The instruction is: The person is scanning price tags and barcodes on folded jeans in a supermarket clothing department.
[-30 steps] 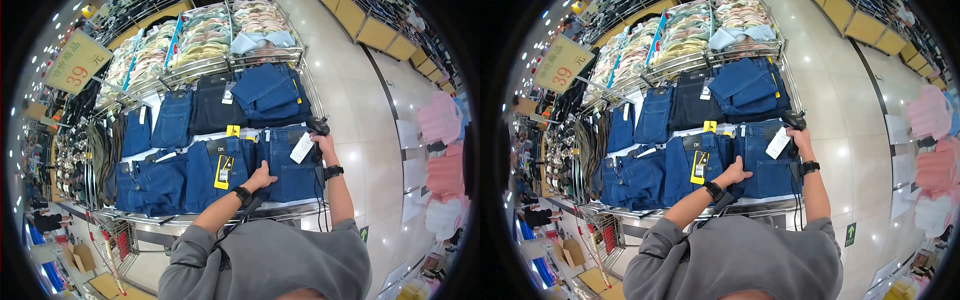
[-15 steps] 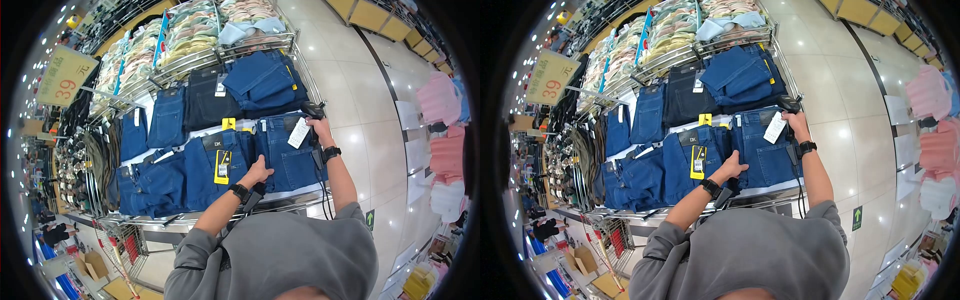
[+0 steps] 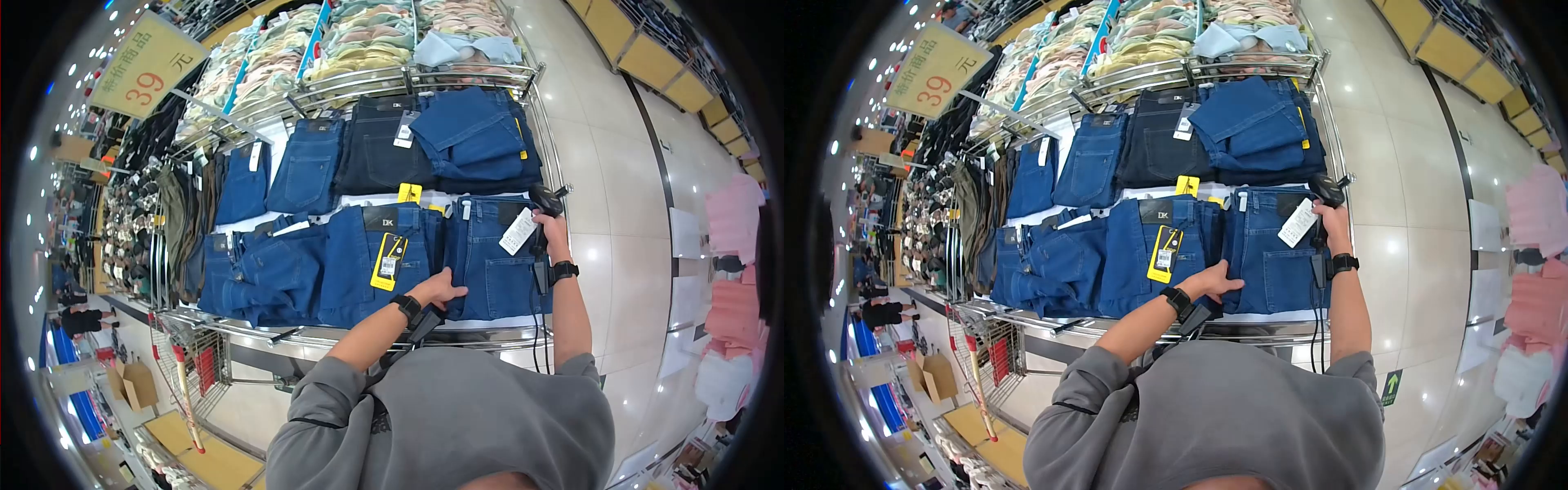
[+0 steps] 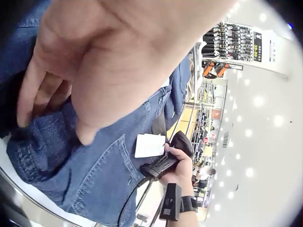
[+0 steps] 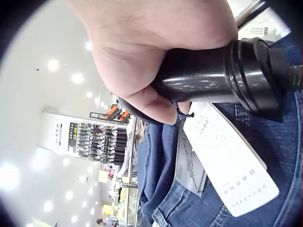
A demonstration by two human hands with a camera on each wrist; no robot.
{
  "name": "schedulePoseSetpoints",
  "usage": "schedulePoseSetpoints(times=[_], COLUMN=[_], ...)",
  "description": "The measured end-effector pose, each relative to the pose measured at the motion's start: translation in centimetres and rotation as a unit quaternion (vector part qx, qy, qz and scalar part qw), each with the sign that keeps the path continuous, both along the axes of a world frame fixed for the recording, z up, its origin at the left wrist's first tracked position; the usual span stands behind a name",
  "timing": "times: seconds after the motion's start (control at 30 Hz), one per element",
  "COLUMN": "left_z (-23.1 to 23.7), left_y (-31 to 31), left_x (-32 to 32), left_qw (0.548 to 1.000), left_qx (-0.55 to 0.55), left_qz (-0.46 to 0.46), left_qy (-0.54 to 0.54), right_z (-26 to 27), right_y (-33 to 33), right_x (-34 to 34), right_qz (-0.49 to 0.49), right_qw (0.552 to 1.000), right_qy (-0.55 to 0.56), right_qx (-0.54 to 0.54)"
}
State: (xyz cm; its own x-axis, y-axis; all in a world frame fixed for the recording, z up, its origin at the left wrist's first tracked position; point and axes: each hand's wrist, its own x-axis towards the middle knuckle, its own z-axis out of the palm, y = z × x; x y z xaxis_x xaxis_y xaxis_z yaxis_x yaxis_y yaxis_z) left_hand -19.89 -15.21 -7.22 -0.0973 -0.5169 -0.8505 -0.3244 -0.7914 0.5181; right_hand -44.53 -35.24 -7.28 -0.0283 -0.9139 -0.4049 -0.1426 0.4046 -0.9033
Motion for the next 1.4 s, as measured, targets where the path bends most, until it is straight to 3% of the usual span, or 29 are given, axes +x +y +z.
schedulePoseSetpoints(times=[0.1,0.17,0.23,0.27,0.3,0.37,0.47,0.53,0.57,0.6,0.7,0.73,0.77,0.83,0.87,0.93,1.03,1.17,1.23,1.27,1.37,1.4], left_z=[0.7,0.5,-1.4,-1.5,5.5,6.1,9.1,5.1,3.2,3.0,1.8,1.6,1.5,2.7,6.5,6.8,7.9,8.6,8.3,8.2,5.4,6.5], left_y=[1.0,1.1,1.0,1.7,1.2,1.1,0.7,2.1,2.7,3.6,4.3,4.6,4.8,4.9,4.3,5.0,6.5,8.8,10.2,10.5,11.2,11.1], left_x=[-0.3,0.6,0.5,0.4,0.2,-1.3,-1.6,-2.0,-2.2,-1.6,-1.3,-0.8,-0.5,0.3,1.0,3.6,8.0,15.8,18.6,19.4,21.0,20.4], left_qw=[0.997,0.982,0.945,0.908,0.972,0.906,0.811,0.815,0.800,0.753,0.766,0.805,0.798,0.789,0.809,0.903,0.951,0.951,0.872,0.903,0.896,0.894], left_qx=[-0.023,-0.060,-0.121,-0.198,-0.105,-0.272,-0.421,-0.267,-0.185,-0.193,-0.163,-0.148,-0.136,-0.111,-0.121,-0.216,-0.274,-0.283,-0.394,-0.339,-0.324,-0.250], left_qz=[-0.075,-0.180,-0.295,-0.334,-0.173,-0.178,-0.352,-0.498,-0.564,-0.621,-0.616,-0.573,-0.587,-0.604,-0.576,-0.367,-0.081,-0.009,-0.099,-0.066,-0.180,-0.249], left_qy=[-0.001,-0.014,-0.070,-0.155,-0.121,-0.273,-0.202,-0.129,-0.093,-0.101,-0.080,-0.029,-0.019,0.002,0.004,0.053,0.116,-0.121,-0.272,-0.256,-0.246,-0.276], right_z=[-0.6,-1.1,-0.5,-0.1,0.6,2.7,5.7,6.1,5.5,5.6,7.1,7.4,7.6,8.1,8.7,10.3,12.3,13.6,13.0,12.8,12.9,12.9], right_y=[0.0,-0.2,0.1,0.3,0.7,2.1,4.9,6.4,6.9,7.7,10.6,11.2,11.6,12.1,12.2,12.9,14.2,16.7,17.7,18.4,20.3,21.2], right_x=[-0.6,-0.8,-0.6,-0.5,-0.4,0.2,1.4,1.5,1.5,1.9,2.6,2.6,2.4,2.4,2.6,3.1,3.6,5.3,6.0,6.4,7.8,8.6], right_qz=[0.010,0.022,0.026,0.031,0.033,0.008,0.034,0.073,0.092,0.082,0.072,0.080,0.085,0.104,0.113,0.127,0.155,0.134,0.143,0.139,0.116,0.107], right_qw=[1.000,1.000,1.000,0.999,0.998,0.997,0.998,0.994,0.988,0.988,0.984,0.982,0.979,0.972,0.971,0.967,0.951,0.941,0.937,0.941,0.950,0.952], right_qy=[0.004,-0.015,0.002,0.017,0.032,0.040,-0.023,-0.083,-0.121,-0.122,-0.141,-0.145,-0.152,-0.165,-0.171,-0.185,-0.238,-0.271,-0.280,-0.270,-0.251,-0.246], right_qx=[0.000,0.002,-0.004,-0.018,-0.033,-0.065,-0.047,-0.019,0.026,0.049,0.084,0.094,0.105,0.129,0.125,0.124,0.126,0.149,0.152,0.150,0.146,0.144])
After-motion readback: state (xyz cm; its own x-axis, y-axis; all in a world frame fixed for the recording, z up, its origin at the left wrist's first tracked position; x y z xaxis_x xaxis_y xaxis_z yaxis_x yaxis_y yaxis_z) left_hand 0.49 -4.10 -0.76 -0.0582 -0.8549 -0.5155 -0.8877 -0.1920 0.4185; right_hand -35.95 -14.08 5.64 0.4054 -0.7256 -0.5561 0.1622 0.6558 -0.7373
